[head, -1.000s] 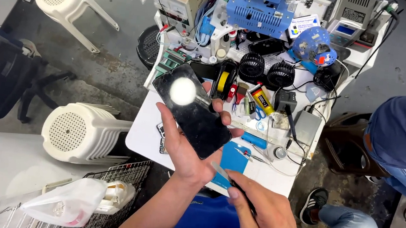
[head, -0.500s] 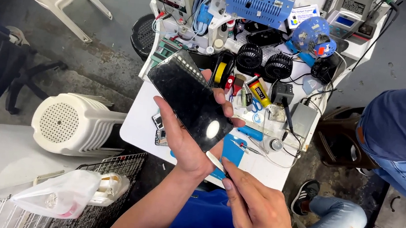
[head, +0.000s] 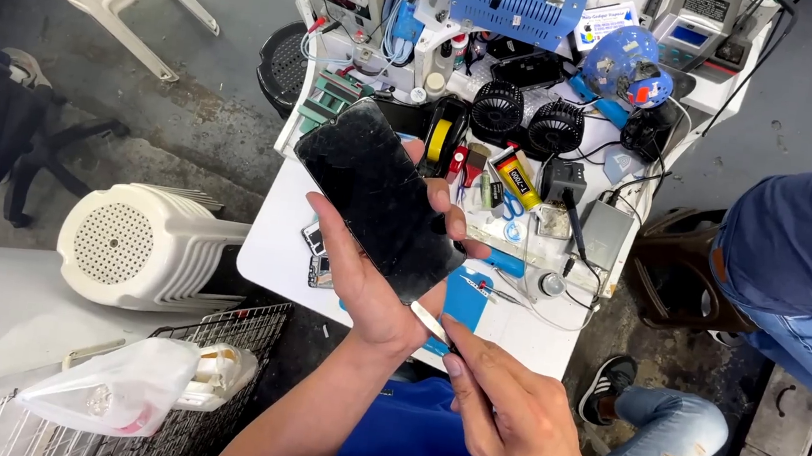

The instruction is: Removing a damaged screen from a mobile phone frame using a prying tool and scissors

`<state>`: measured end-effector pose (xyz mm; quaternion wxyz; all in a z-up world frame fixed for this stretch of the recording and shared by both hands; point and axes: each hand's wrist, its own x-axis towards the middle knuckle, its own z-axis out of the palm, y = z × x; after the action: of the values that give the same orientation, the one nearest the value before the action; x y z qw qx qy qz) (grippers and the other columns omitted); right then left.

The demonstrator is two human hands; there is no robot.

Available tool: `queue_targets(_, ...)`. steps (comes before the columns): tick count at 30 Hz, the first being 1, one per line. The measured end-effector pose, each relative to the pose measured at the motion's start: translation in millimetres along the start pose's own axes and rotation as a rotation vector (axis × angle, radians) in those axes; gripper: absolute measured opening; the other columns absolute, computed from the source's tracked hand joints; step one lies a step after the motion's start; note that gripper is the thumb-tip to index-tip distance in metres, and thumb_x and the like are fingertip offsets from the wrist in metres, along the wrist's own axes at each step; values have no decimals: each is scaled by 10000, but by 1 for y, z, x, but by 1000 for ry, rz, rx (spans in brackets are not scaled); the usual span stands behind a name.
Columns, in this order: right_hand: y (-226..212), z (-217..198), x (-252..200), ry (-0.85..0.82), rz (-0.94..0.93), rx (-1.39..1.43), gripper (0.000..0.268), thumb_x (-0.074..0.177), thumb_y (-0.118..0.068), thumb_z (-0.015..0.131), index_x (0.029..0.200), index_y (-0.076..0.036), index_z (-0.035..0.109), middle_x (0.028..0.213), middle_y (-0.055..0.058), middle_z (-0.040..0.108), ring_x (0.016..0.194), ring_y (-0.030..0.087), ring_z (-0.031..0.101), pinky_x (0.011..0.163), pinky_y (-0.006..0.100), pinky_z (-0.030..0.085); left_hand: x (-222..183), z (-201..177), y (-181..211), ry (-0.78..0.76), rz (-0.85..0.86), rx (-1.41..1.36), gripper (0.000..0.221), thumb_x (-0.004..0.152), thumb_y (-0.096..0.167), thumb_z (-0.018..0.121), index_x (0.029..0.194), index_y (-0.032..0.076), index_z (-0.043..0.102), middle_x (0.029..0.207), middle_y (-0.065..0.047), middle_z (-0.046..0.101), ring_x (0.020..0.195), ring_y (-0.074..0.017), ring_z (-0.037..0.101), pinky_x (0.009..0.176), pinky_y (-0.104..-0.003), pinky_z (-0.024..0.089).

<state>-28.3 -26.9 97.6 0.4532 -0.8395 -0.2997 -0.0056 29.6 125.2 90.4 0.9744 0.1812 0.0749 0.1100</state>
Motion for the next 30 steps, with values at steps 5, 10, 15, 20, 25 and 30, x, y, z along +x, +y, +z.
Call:
queue_targets(5,5,4,-2,19,-49,-27,339,1017,-88,560,1341,-10,618,947,70,757,597,100,685,617,238,603,-1,-2,-2,-5,13,-18,792,982,726,354,1408,77,509,959,-110,585,797,-237,606,719,-476,597)
queue_targets(10,6,7,-3,52,-74,-51,327,1013,-72,577,1328,4,625,866,53,722,600,100,661,593,239,594,-2,-3,-4,4,14,-30,809,978,733,352,1428,77,501,967,-109,582,805,-232,610,714,-475,605)
queue_targets(15,9,6,-3,51,-116,-67,353,999,-60,613,1344,14,599,1035,125,750,633,132,693,605,261,616,-2,-4,-6,20,17,-51,821,969,736,366,1446,80,493,965,-110,594,809,-226,613,717,-482,618)
queue_targets(20,13,7,-6,45,-92,-86,341,1001,-70,601,1337,-12,613,1039,95,754,601,103,685,590,245,610,-2,-4,-10,55,32,-20,806,980,725,353,1414,67,521,943,-117,585,774,-235,601,687,-476,599)
queue_targets(25,14,8,-4,29,-81,-89,339,1004,-87,603,1335,-17,617,1055,94,760,625,110,685,613,256,614,1,-6,-12,90,56,42,845,966,737,327,1428,56,523,921,-110,599,737,-215,597,654,-454,612)
queue_targets(30,22,16,-1,19,-79,-84,331,1003,-104,599,1320,-13,625,1128,103,769,647,116,727,594,261,644,5,-17,-12,165,58,44,845,964,739,333,1413,58,552,924,-121,607,727,-226,596,639,-461,609)
